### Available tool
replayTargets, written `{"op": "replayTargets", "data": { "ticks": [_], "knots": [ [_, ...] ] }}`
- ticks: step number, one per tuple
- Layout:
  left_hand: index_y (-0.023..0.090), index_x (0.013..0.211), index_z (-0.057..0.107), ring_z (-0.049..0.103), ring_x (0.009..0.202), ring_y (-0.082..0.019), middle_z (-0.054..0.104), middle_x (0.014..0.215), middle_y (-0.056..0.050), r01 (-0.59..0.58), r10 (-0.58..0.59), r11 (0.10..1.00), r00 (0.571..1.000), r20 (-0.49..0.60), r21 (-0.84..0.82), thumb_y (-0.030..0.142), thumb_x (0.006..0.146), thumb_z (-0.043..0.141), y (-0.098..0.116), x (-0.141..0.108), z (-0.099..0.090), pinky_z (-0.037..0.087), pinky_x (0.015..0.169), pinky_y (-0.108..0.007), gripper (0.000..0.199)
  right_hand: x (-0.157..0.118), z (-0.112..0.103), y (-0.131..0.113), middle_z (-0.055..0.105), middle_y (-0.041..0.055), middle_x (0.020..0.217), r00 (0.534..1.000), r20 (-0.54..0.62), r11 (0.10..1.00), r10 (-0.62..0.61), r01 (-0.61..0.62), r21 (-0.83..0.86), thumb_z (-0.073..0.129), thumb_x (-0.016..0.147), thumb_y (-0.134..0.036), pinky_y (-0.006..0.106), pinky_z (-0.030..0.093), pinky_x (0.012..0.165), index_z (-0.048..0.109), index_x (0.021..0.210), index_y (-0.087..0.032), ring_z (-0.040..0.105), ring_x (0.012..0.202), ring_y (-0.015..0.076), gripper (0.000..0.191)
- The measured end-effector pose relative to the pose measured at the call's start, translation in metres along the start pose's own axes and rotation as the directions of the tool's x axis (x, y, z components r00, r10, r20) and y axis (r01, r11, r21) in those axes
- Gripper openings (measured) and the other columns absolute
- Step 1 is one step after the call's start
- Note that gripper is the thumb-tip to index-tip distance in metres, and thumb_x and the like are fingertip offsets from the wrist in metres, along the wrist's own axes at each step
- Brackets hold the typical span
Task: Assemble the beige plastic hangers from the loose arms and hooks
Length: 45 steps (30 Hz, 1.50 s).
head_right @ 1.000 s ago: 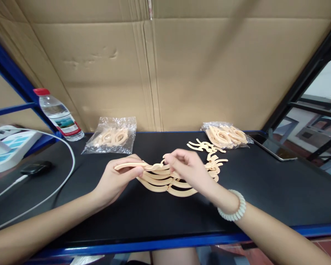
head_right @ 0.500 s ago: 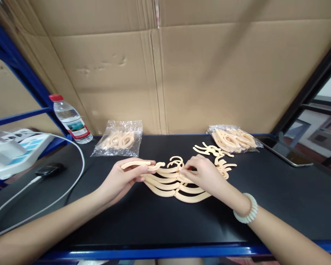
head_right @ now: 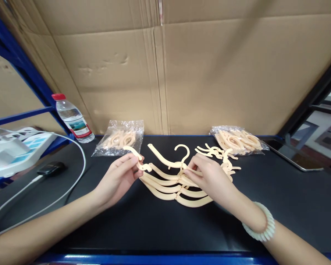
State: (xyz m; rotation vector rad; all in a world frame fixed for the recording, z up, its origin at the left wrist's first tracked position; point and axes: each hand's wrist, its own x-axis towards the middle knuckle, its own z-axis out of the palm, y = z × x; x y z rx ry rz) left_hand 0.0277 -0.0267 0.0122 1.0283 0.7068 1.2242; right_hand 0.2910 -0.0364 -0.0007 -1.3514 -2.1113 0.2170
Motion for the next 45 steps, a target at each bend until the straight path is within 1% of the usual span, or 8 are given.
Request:
{"op": "replayTargets", "data": {
  "ticks": [4, 11, 17, 21, 27, 34, 40, 45],
  "knots": [
    [0.017, 0.082, 0.065, 0.063, 0.060, -0.008, 0.069, 0.084, -0.001, -0.064, 0.061, 0.997, 0.995, 0.073, 0.040, 0.030, 0.088, 0.066, 0.001, 0.000, 0.001, 0.052, 0.059, -0.019, 0.015, 0.001, -0.007, 0.000, 0.057, 0.0015, 0.073, 0.999, -0.012, 0.999, -0.045, 0.045, 0.009, 0.053, 0.093, -0.030, 0.028, 0.043, 0.059, 0.054, 0.076, -0.021, 0.055, 0.065, 0.0161, 0.019],
    [0.015, 0.089, 0.072, 0.070, 0.078, -0.012, 0.074, 0.087, -0.004, -0.070, 0.074, 0.995, 0.996, -0.058, 0.069, 0.019, 0.072, 0.082, 0.003, 0.007, -0.007, 0.057, 0.077, -0.020, 0.021, 0.003, -0.016, 0.013, 0.064, 0.0016, 0.077, 0.999, 0.011, 0.999, 0.037, -0.038, 0.018, 0.052, 0.093, -0.035, 0.032, 0.047, 0.063, 0.053, 0.088, -0.023, 0.061, 0.068, 0.0191, 0.013],
    [0.014, 0.086, 0.073, 0.068, 0.069, -0.009, 0.074, 0.080, -0.003, -0.023, 0.027, 0.996, 0.998, -0.051, 0.082, 0.022, 0.071, 0.083, 0.001, 0.008, -0.010, 0.057, 0.069, -0.017, 0.020, 0.003, -0.018, 0.016, 0.067, 0.0051, 0.090, 0.999, 0.036, 0.989, 0.041, -0.045, 0.143, 0.049, 0.094, -0.031, 0.033, 0.052, 0.069, 0.051, 0.106, -0.023, 0.065, 0.084, 0.0220, 0.015],
    [0.015, 0.083, 0.071, 0.069, 0.073, -0.011, 0.074, 0.080, -0.003, 0.027, -0.024, 0.995, 0.999, -0.029, 0.094, 0.024, 0.074, 0.081, 0.000, 0.004, -0.004, 0.057, 0.071, -0.019, 0.016, 0.005, -0.023, 0.006, 0.061, 0.0039, 0.084, 1.000, -0.026, 0.982, 0.004, 0.001, 0.187, 0.045, 0.096, -0.032, 0.032, 0.050, 0.068, 0.053, 0.105, -0.022, 0.060, 0.078, 0.0193, 0.015],
    [0.015, 0.079, 0.071, 0.069, 0.075, -0.012, 0.075, 0.079, -0.003, 0.047, -0.043, 0.983, 0.999, -0.027, 0.178, 0.020, 0.071, 0.083, -0.001, 0.003, 0.001, 0.054, 0.071, -0.019, 0.016, 0.007, -0.028, -0.007, 0.040, -0.0036, 0.065, 0.996, -0.078, 0.983, 0.052, -0.038, 0.177, 0.045, 0.096, -0.037, 0.029, 0.045, 0.063, 0.056, 0.102, -0.022, 0.047, 0.062, 0.0154, 0.020],
    [0.016, 0.079, 0.070, 0.069, 0.073, -0.014, 0.074, 0.077, -0.002, 0.030, -0.041, 0.979, 0.998, 0.054, 0.201, 0.020, 0.071, 0.082, -0.001, -0.003, 0.002, 0.054, 0.073, -0.024, 0.015, 0.008, -0.023, -0.004, 0.058, 0.0015, 0.075, 0.988, -0.119, 0.934, 0.094, -0.045, 0.355, 0.055, 0.090, -0.037, 0.029, 0.048, 0.063, 0.059, 0.088, -0.020, 0.054, 0.068, 0.0166, 0.017],
    [0.015, 0.083, 0.067, 0.063, 0.072, -0.013, 0.067, 0.076, -0.002, 0.015, -0.029, 0.990, 0.995, 0.095, 0.139, 0.023, 0.074, 0.080, -0.001, -0.002, 0.005, 0.051, 0.069, -0.023, 0.018, 0.004, -0.024, -0.004, 0.061, 0.0033, 0.080, 0.973, -0.215, 0.944, 0.078, -0.003, 0.330, 0.056, 0.090, -0.037, 0.030, 0.048, 0.064, 0.058, 0.082, -0.022, 0.057, 0.072, 0.0178, 0.017],
    [0.015, 0.080, 0.064, 0.060, 0.074, -0.013, 0.062, 0.077, -0.001, 0.044, -0.052, 0.998, 0.979, 0.197, 0.048, 0.024, 0.078, 0.077, -0.001, -0.003, 0.007, 0.049, 0.075, -0.025, 0.016, 0.000, -0.021, -0.009, 0.063, 0.0046, 0.084, 0.963, -0.260, 0.948, 0.076, 0.011, 0.318, 0.057, 0.090, -0.039, 0.031, 0.050, 0.065, 0.057, 0.079, -0.025, 0.060, 0.076, 0.0202, 0.018]
  ]
}}
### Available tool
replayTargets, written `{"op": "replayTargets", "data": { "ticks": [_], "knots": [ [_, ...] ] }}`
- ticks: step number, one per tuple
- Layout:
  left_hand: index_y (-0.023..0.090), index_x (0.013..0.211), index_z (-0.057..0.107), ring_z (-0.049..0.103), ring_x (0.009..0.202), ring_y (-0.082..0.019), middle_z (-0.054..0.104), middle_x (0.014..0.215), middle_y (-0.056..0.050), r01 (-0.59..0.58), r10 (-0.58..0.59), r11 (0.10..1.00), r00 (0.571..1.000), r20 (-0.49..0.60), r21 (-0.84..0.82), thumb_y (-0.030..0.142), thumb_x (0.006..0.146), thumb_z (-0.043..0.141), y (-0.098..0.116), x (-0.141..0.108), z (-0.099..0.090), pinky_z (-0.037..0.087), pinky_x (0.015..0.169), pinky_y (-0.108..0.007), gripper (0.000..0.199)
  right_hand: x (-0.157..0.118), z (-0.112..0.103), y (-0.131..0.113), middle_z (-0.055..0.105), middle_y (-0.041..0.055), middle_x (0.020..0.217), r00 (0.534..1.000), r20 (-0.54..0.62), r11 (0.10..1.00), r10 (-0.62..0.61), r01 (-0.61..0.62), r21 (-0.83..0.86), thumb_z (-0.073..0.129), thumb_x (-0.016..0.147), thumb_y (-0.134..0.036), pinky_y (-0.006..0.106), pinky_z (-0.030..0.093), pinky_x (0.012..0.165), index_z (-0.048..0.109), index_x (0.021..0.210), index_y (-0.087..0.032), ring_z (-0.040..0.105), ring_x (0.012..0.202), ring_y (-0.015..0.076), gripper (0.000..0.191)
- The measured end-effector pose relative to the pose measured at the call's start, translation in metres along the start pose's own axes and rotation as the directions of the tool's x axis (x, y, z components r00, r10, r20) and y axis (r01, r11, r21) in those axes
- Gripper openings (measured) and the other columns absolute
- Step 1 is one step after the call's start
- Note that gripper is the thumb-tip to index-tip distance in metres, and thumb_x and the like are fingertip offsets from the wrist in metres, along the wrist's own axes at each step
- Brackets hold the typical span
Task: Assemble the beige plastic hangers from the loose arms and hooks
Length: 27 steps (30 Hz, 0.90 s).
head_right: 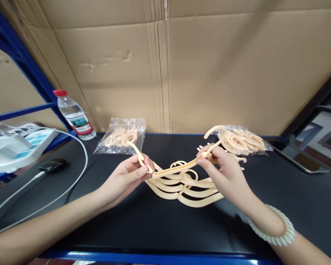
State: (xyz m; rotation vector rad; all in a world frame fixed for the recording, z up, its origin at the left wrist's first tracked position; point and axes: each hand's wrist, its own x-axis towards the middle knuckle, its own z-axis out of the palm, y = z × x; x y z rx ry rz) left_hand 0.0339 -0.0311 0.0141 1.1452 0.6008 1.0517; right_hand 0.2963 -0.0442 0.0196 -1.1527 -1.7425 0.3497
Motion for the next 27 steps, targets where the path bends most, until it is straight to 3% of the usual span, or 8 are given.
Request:
{"op": "replayTargets", "data": {
  "ticks": [8, 12, 27],
  "knots": [
    [0.015, 0.081, 0.061, 0.068, 0.090, -0.020, 0.066, 0.097, -0.006, 0.080, -0.073, 0.995, 0.992, 0.102, -0.067, 0.024, 0.080, 0.075, 0.000, -0.002, 0.000, 0.054, 0.086, -0.036, 0.017, -0.005, 0.007, -0.002, 0.065, 0.0045, 0.085, 0.997, -0.067, 0.998, -0.044, 0.041, -0.042, 0.057, 0.089, -0.033, 0.032, 0.053, 0.069, 0.059, 0.079, -0.025, 0.064, 0.079, 0.0206, 0.012],
    [0.015, 0.084, 0.058, 0.073, 0.084, -0.022, 0.070, 0.098, -0.008, 0.102, -0.093, 0.992, 0.987, 0.128, -0.069, 0.025, 0.082, 0.073, 0.000, -0.002, -0.002, 0.055, 0.083, -0.035, 0.018, -0.008, 0.010, -0.003, 0.065, 0.0036, 0.084, 0.992, -0.095, 0.993, -0.082, 0.074, -0.090, 0.057, 0.089, -0.027, 0.030, 0.052, 0.070, 0.059, 0.081, -0.025, 0.064, 0.079, 0.0198, 0.008],
    [0.014, 0.072, 0.056, 0.073, 0.070, -0.022, 0.075, 0.082, -0.007, -0.008, 0.012, 0.997, 0.999, 0.045, -0.082, 0.024, 0.075, 0.079, 0.001, -0.006, 0.003, 0.057, 0.071, -0.035, 0.025, -0.020, 0.019, -0.012, 0.064, 0.0018, 0.084, 0.967, -0.190, 0.975, -0.168, 0.134, -0.178, 0.057, 0.092, -0.025, 0.028, 0.048, 0.067, 0.057, 0.092, -0.026, 0.062, 0.076, 0.0181, 0.000]
  ]
}}
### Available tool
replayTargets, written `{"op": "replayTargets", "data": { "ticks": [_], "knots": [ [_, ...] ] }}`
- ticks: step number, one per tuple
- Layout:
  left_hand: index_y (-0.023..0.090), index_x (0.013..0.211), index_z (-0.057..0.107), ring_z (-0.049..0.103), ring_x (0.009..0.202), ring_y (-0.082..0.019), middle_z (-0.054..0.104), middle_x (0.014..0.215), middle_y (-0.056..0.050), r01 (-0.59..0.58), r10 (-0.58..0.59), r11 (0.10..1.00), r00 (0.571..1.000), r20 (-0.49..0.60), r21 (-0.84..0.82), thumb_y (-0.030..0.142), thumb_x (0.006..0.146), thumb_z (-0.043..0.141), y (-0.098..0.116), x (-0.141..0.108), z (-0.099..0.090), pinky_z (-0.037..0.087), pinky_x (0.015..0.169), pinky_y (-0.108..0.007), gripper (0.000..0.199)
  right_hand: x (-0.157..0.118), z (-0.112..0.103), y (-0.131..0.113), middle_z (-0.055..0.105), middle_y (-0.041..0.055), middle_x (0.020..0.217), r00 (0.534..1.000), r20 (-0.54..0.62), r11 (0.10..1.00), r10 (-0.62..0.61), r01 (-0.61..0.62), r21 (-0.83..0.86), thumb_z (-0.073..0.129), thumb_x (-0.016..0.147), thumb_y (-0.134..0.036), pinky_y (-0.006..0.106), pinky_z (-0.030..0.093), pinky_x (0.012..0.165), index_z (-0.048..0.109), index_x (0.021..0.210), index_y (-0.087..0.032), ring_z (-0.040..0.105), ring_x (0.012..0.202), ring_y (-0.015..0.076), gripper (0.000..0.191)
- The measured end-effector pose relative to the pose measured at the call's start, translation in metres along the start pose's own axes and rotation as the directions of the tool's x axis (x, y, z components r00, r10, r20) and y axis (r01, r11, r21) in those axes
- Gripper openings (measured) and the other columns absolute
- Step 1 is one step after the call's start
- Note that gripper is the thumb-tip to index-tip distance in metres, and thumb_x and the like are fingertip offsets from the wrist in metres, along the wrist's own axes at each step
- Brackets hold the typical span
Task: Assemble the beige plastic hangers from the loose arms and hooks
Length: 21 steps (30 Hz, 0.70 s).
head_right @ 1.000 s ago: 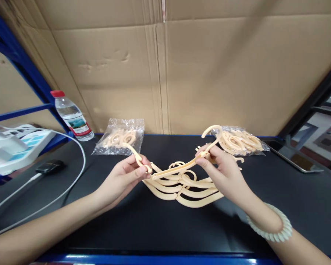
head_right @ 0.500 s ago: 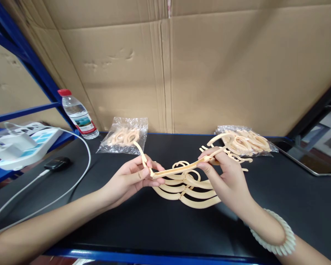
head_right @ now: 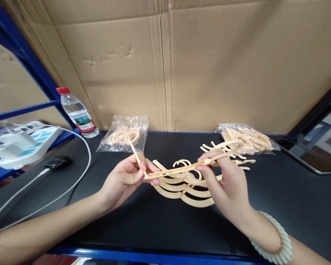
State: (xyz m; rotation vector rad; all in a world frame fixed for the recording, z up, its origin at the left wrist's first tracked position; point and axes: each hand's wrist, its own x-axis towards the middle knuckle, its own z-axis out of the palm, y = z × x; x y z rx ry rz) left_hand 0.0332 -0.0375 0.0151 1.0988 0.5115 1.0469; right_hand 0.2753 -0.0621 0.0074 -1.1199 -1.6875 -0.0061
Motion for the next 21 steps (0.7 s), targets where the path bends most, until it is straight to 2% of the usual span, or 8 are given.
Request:
{"op": "replayTargets", "data": {
  "ticks": [3, 10, 17, 21],
  "knots": [
    [0.014, 0.073, 0.057, 0.073, 0.070, -0.022, 0.074, 0.083, -0.006, -0.010, 0.010, 1.000, 1.000, -0.007, 0.013, 0.024, 0.076, 0.078, -0.0002, -0.0004, 0.0006, 0.056, 0.072, -0.035, 0.023, 0.0003, -0.0009, -0.0019, 0.064, 0.0019, 0.083, 1.000, 0.007, 1.000, -0.001, 0.001, -0.009, 0.056, 0.092, -0.027, 0.029, 0.047, 0.065, 0.057, 0.091, -0.026, 0.061, 0.073, 0.0184, 0.001],
    [0.014, 0.071, 0.059, 0.066, 0.060, -0.016, 0.072, 0.076, -0.005, -0.023, 0.023, 1.000, 1.000, -0.021, 0.004, 0.026, 0.071, 0.082, -0.0032, 0.0007, 0.0032, 0.050, 0.061, -0.027, 0.026, -0.0028, 0.0009, -0.0043, 0.065, 0.0037, 0.083, 1.000, -0.003, 1.000, -0.011, 0.011, -0.001, 0.057, 0.092, -0.028, 0.033, 0.048, 0.067, 0.057, 0.091, -0.026, 0.063, 0.075, 0.0213, 0.002],
    [0.015, 0.070, 0.055, 0.064, 0.056, -0.014, 0.072, 0.073, -0.004, -0.004, 0.002, 1.000, 0.996, -0.084, -0.025, 0.026, 0.070, 0.083, -0.0075, 0.0017, 0.0023, 0.046, 0.056, -0.024, 0.030, -0.0023, 0.0034, -0.0041, 0.066, 0.0016, 0.080, 0.997, -0.008, 0.996, -0.081, 0.080, -0.043, 0.057, 0.092, -0.024, 0.029, 0.048, 0.064, 0.056, 0.089, -0.024, 0.063, 0.071, 0.0175, 0.003],
    [0.014, 0.072, 0.055, 0.063, 0.056, -0.013, 0.072, 0.073, -0.003, -0.040, 0.039, 0.999, 0.991, -0.127, -0.010, 0.023, 0.072, 0.080, -0.0090, 0.0003, 0.0045, 0.045, 0.056, -0.023, 0.026, -0.0023, 0.0051, -0.0052, 0.065, 0.0006, 0.079, 0.994, -0.020, 0.990, -0.111, 0.109, -0.089, 0.056, 0.093, -0.025, 0.026, 0.047, 0.063, 0.057, 0.088, -0.022, 0.063, 0.069, 0.0153, 0.006]
  ]
}}
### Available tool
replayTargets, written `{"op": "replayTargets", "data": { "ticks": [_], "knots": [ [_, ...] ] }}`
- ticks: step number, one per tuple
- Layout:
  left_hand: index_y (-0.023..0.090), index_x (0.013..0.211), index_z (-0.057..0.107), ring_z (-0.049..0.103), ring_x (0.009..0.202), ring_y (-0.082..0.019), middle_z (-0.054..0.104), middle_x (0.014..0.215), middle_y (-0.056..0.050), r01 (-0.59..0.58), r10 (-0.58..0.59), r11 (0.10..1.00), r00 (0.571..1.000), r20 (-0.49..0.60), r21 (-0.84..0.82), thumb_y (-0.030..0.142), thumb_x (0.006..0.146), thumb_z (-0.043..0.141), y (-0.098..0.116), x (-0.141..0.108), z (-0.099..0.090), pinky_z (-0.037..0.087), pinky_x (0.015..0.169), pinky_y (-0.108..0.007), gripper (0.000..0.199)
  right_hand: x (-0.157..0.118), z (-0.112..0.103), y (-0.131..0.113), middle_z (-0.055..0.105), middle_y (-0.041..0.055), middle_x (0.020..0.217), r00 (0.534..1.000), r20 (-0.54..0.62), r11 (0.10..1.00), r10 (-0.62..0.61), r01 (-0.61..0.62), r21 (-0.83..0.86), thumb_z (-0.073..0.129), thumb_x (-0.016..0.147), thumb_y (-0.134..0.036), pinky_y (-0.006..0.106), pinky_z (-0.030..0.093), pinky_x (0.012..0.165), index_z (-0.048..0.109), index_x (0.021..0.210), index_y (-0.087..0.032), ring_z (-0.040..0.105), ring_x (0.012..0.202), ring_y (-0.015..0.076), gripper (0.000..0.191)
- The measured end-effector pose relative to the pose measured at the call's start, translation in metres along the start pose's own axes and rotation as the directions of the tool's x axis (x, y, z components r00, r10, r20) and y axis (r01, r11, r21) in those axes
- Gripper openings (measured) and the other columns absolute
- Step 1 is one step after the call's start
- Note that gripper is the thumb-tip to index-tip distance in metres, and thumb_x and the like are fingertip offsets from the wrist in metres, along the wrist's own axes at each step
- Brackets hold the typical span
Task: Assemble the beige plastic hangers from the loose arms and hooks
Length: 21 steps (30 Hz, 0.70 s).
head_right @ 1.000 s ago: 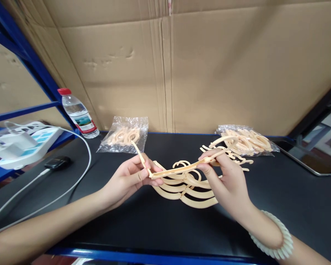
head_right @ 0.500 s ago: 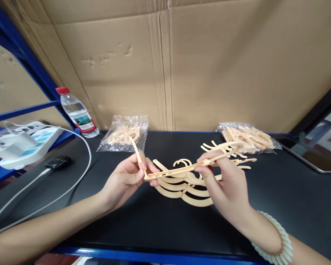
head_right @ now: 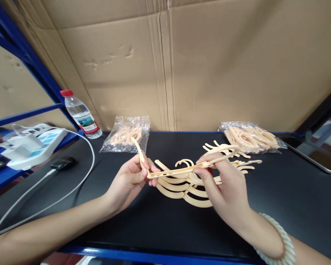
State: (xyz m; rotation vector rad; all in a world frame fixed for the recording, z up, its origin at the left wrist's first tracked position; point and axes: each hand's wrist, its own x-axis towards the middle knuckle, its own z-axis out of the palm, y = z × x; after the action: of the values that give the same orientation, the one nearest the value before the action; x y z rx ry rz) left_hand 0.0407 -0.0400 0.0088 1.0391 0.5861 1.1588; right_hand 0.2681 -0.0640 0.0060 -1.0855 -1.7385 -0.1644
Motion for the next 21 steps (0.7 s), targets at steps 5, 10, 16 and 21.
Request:
{"op": "replayTargets", "data": {
  "ticks": [5, 10, 16, 21],
  "knots": [
    [0.015, 0.072, 0.052, 0.062, 0.057, -0.012, 0.070, 0.070, -0.001, -0.067, 0.068, 0.998, 0.995, -0.069, 0.016, 0.017, 0.074, 0.076, -0.0037, -0.0007, 0.0018, 0.046, 0.059, -0.024, 0.023, -0.0022, 0.0025, -0.0035, 0.066, 0.0014, 0.078, 0.997, -0.049, 0.997, -0.053, 0.050, -0.065, 0.056, 0.094, -0.026, 0.025, 0.047, 0.065, 0.057, 0.087, -0.021, 0.063, 0.070, 0.0149, 0.009],
    [0.016, 0.073, 0.052, 0.061, 0.056, -0.011, 0.070, 0.070, 0.000, -0.098, 0.099, 0.995, 0.991, -0.094, 0.010, 0.017, 0.075, 0.076, -0.0067, 0.0009, 0.0005, 0.046, 0.057, -0.022, 0.023, -0.0031, 0.0052, -0.0070, 0.067, 0.0025, 0.077, 0.992, -0.074, 0.987, -0.103, 0.093, -0.132, 0.053, 0.096, -0.030, 0.025, 0.047, 0.066, 0.057, 0.085, -0.020, 0.064, 0.070, 0.0153, 0.016],
    [0.015, 0.074, 0.054, 0.064, 0.060, -0.011, 0.071, 0.076, -0.001, -0.192, 0.195, 0.978, 0.980, -0.027, 0.084, 0.020, 0.078, 0.076, -0.0062, 0.0019, -0.0013, 0.050, 0.060, -0.024, 0.022, -0.0027, 0.0041, -0.0091, 0.068, 0.0015, 0.077, 0.991, -0.106, 0.987, -0.086, 0.070, -0.145, 0.054, 0.096, -0.031, 0.024, 0.046, 0.066, 0.058, 0.085, -0.020, 0.065, 0.071, 0.0149, 0.016],
    [0.015, 0.077, 0.058, 0.072, 0.069, -0.016, 0.074, 0.085, -0.003, -0.302, 0.304, 0.938, 0.953, 0.010, 0.168, 0.018, 0.082, 0.073, -0.0070, 0.0015, -0.0044, 0.058, 0.067, -0.028, 0.016, -0.0030, 0.0010, -0.0079, 0.069, 0.0012, 0.078, 0.994, -0.105, 0.989, -0.030, 0.014, -0.146, 0.055, 0.095, -0.032, 0.024, 0.046, 0.066, 0.058, 0.084, -0.021, 0.066, 0.073, 0.0150, 0.016]
  ]
}}
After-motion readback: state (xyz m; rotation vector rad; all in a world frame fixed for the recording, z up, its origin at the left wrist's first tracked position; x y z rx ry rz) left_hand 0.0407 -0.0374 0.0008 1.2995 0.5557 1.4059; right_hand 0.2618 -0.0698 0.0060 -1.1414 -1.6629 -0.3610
